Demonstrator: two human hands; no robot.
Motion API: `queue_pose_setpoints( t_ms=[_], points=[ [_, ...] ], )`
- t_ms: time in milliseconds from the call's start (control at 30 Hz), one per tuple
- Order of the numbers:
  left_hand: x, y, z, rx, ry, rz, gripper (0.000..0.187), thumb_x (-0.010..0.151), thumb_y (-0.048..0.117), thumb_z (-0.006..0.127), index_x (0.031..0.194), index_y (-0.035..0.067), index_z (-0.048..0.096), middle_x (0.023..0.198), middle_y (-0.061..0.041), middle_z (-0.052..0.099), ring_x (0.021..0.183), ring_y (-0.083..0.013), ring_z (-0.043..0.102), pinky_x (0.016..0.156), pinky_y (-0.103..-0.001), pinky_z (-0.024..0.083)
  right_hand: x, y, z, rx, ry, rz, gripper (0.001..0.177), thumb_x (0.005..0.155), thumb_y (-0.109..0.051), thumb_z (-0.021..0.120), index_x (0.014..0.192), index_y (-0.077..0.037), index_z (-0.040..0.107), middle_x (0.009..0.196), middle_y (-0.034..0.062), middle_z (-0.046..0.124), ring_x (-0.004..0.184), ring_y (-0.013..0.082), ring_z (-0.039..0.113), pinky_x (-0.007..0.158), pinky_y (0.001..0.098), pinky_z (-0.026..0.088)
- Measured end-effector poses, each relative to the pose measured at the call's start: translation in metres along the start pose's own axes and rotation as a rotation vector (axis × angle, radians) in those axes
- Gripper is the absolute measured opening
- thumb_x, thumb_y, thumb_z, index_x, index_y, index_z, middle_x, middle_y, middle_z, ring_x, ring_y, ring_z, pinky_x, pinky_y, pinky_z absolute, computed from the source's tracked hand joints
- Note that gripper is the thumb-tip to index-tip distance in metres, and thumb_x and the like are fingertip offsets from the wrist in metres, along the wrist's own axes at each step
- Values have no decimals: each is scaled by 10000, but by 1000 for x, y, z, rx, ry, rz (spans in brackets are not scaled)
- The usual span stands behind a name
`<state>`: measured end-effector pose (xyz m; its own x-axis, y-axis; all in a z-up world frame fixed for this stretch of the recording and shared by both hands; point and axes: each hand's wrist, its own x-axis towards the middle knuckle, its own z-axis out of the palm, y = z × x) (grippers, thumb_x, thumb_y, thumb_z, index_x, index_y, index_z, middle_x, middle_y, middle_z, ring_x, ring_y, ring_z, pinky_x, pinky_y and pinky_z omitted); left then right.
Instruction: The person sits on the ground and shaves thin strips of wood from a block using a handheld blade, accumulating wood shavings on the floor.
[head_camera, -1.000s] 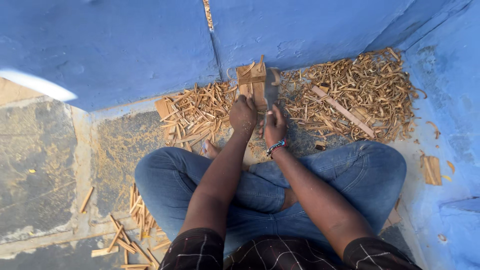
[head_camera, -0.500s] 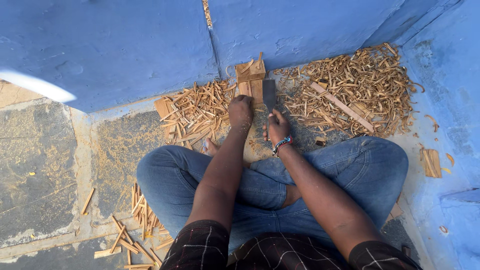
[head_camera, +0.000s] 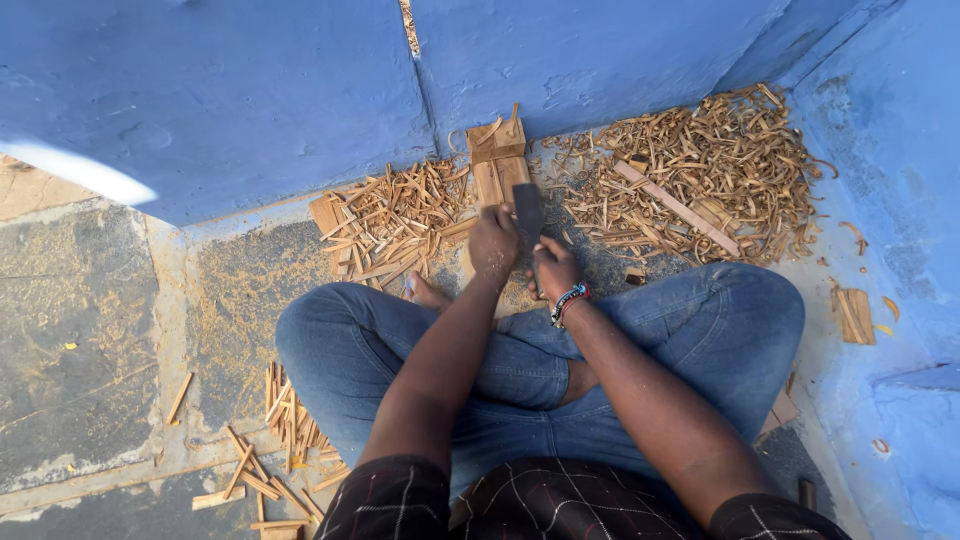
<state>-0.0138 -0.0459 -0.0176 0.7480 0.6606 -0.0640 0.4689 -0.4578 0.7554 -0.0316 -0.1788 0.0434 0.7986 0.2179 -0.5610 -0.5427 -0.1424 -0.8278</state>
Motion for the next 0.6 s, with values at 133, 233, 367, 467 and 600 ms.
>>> queue_pose_setpoints(
  t_ms=[133,233,367,467,600],
  points=[
    [-23,-12,31,-451,-393,-390,707,1071,594,361,1184,-54,621,998,-227,705,723,-286,659,633,-423,530,-17,4,-6,-33,-68,19,378,1037,-258,514,1397,-169,588,642,55,573,442,147,498,380,321,401],
    [-30,-13,34,-710,-420,-539,728,1028,594,343,1209,-74,568,943,-204,694,588,-240,620,469,-376,496,-22,0,-8,-63,-108,14,356,1042,-265,502,1345,-146,649,640,47,583,442,133,504,376,320,401],
    [-29,-8,20,-580,-432,-557,776,1046,592,316,1140,-119,612,874,-205,697,463,-225,556,395,-379,437,-18,-4,-3,-81,-106,59,334,1044,-255,505,1303,-136,678,640,51,585,438,136,502,375,316,403],
    [-20,2,14,-559,-444,-592,781,1038,604,310,1109,-109,621,868,-189,697,432,-226,552,375,-384,428,-7,-8,1,-51,-115,92,328,1042,-268,503,1295,-153,678,627,51,570,425,140,484,365,317,385],
    [-3,1,20,-494,-459,-637,799,1040,621,302,1062,-100,646,828,-195,690,419,-236,544,367,-397,420,15,-5,4,-69,-102,91,331,1033,-265,505,1292,-168,688,610,43,564,413,139,479,356,319,377]
  ],
)
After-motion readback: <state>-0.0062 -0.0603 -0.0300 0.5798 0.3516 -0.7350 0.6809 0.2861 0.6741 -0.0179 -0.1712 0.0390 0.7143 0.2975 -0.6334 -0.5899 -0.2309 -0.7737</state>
